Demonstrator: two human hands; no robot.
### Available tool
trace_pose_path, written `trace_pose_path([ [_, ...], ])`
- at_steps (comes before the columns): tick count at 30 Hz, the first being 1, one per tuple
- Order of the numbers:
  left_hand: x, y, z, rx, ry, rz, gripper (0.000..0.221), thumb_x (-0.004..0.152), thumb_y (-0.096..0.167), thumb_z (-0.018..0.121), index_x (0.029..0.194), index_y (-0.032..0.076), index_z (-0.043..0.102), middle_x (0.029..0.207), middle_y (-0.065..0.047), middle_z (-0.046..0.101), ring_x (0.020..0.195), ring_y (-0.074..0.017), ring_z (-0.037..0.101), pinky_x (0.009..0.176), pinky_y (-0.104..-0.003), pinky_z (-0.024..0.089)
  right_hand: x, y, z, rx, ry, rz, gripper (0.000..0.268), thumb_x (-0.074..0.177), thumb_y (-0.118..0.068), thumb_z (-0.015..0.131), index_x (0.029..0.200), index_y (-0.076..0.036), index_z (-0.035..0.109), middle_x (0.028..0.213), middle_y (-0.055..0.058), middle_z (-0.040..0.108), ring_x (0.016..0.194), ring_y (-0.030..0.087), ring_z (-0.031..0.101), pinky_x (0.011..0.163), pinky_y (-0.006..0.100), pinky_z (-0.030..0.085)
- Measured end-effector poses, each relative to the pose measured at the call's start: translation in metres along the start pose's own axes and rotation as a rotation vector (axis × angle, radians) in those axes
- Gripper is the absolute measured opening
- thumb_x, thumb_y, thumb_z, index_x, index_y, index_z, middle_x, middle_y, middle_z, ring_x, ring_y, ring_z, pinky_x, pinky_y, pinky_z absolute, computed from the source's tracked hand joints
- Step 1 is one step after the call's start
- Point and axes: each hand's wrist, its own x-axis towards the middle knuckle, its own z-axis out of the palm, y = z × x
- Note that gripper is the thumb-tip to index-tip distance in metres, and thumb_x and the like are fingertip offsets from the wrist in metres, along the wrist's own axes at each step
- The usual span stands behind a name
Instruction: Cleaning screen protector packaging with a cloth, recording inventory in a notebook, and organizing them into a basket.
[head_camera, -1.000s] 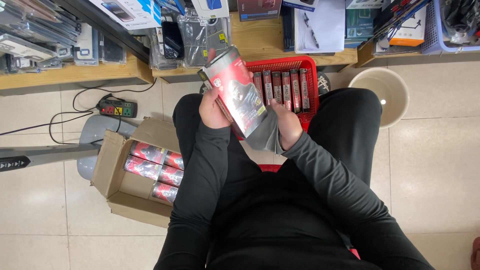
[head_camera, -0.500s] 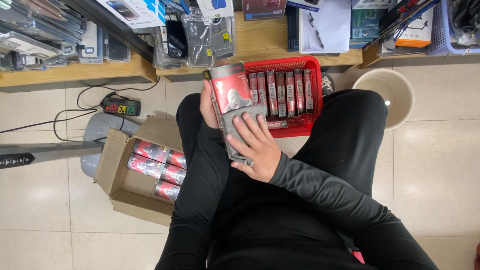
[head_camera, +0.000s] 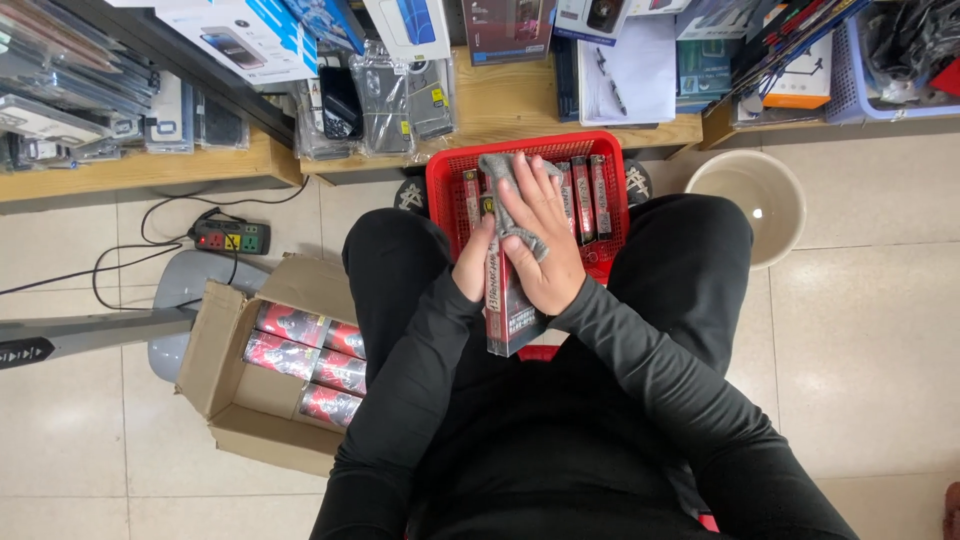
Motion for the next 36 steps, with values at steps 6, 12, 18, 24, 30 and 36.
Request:
trace_pose_path([
  [6, 0.006, 0.005, 0.011, 0.107, 0.019, -0.017, 0.055, 0.098, 0.047, 0.054, 0.138, 0.011, 0.044, 0.104, -0.017, 0.065, 0.089, -0.0198, 0.068, 0.075, -0.031, 0.055, -0.014, 0.121, -0.002, 0.366, 0.14, 0.802, 0.037, 0.103, -0.038, 0.053, 0.106, -0.008, 0.073, 0.09, 0.01, 0.071, 0.087, 0.02, 0.064, 0.081, 0.04, 0.047],
  [12, 0.013, 0.014, -0.003, 0.118, 0.178, 0.014, 0.047, 0.098, 0.045, 0.053, 0.135, 0.018, 0.044, 0.1, -0.014, 0.069, 0.084, -0.0193, 0.071, 0.068, -0.031, 0.06, 0.057, 0.119, -0.056, 0.613, 0.501, 1.287, 0.053, 0.093, -0.042, 0.062, 0.124, 0.001, 0.061, 0.114, 0.02, 0.07, 0.107, 0.031, 0.07, 0.092, 0.046, 0.055],
  [18, 0.017, 0.04, 0.022, 0.602, 0.279, -0.028, 0.055, 0.092, 0.053, 0.049, 0.129, 0.012, 0.048, 0.119, -0.007, 0.054, 0.11, -0.0189, 0.055, 0.101, -0.032, 0.04, 0.135, 0.13, -0.087, 1.099, 0.654, 1.212, 0.034, 0.094, -0.044, 0.044, 0.095, -0.013, 0.059, 0.096, 0.011, 0.062, 0.089, 0.029, 0.059, 0.086, 0.046, 0.049],
  [24, 0.022, 0.047, 0.023, 0.638, 0.318, -0.077, 0.069, 0.086, 0.063, 0.05, 0.13, 0.01, 0.046, 0.122, -0.009, 0.056, 0.11, -0.0215, 0.058, 0.099, -0.033, 0.044, 0.208, 0.193, -0.099, 1.187, 0.86, 0.992, 0.049, 0.079, -0.04, 0.058, 0.112, -0.004, 0.056, 0.101, 0.015, 0.057, 0.102, 0.034, 0.059, 0.087, 0.049, 0.051],
  [30, 0.02, 0.042, 0.011, 0.408, 0.283, -0.042, 0.056, 0.091, 0.05, 0.056, 0.131, 0.012, 0.046, 0.116, -0.01, 0.059, 0.101, -0.0206, 0.062, 0.091, -0.033, 0.05, 0.182, 0.186, -0.079, 1.293, 0.913, 0.956, 0.046, 0.085, -0.031, 0.06, 0.124, -0.006, 0.056, 0.117, 0.016, 0.062, 0.107, 0.034, 0.062, 0.096, 0.047, 0.053],
  [36, 0.021, 0.044, 0.016, -0.027, 0.171, -0.014, 0.057, 0.092, 0.05, 0.062, 0.132, 0.013, 0.048, 0.112, -0.011, 0.063, 0.093, -0.0232, 0.064, 0.079, -0.037, 0.055, 0.16, 0.126, -0.083, 0.829, 0.787, 1.115, 0.076, 0.086, -0.04, 0.053, 0.151, -0.009, 0.03, 0.146, 0.02, 0.05, 0.134, 0.038, 0.051, 0.109, 0.048, 0.045],
])
